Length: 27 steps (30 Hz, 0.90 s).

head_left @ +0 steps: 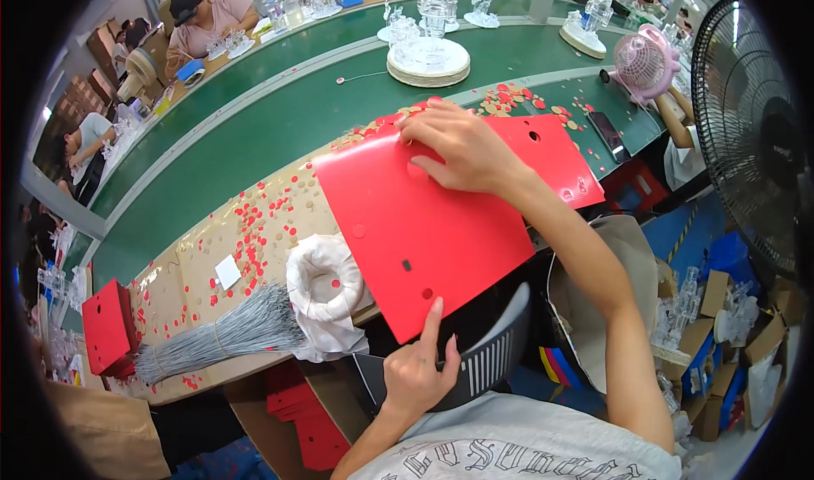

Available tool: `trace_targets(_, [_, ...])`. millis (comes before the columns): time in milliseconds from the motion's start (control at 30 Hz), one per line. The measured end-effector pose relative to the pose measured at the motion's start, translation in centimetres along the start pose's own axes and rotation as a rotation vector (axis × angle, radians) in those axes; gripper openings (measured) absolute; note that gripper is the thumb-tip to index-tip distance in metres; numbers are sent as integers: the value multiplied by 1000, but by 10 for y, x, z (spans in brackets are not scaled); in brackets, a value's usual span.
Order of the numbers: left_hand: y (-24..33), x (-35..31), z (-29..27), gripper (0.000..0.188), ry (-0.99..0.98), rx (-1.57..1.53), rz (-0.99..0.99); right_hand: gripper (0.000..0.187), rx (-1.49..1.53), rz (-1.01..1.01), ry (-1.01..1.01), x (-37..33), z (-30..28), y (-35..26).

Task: Manually assembling red plastic covers onto black cylindrical filters by inserting plastic pins.

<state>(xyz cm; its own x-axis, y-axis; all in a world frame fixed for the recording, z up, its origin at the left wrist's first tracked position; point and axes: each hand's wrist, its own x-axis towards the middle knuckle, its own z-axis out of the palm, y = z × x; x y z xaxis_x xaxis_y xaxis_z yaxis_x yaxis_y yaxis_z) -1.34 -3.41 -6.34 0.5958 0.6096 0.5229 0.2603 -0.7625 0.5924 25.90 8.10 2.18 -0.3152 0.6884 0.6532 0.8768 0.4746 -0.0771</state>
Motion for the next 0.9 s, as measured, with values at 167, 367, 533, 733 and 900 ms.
trace_targets(167, [11, -2, -5, 49, 6, -94, 140, 25, -34, 165, 76, 7, -43, 25])
trace_targets(367, [9, 0, 4, 58, 3, -158, 134, 23, -87, 431, -32, -47, -101, 132])
trace_targets(533, [2, -4, 4, 56, 9, -170, 109, 28, -124, 628, 18, -113, -105, 184])
trace_targets(733, [0, -3, 4, 55, -5, -165, 65, 29, -23, 715, -125, -152, -91, 193])
trace_targets(900, [3, 0, 6, 50, -38, -234, -4, 29, 104, 698, -83, -158, -70, 197])
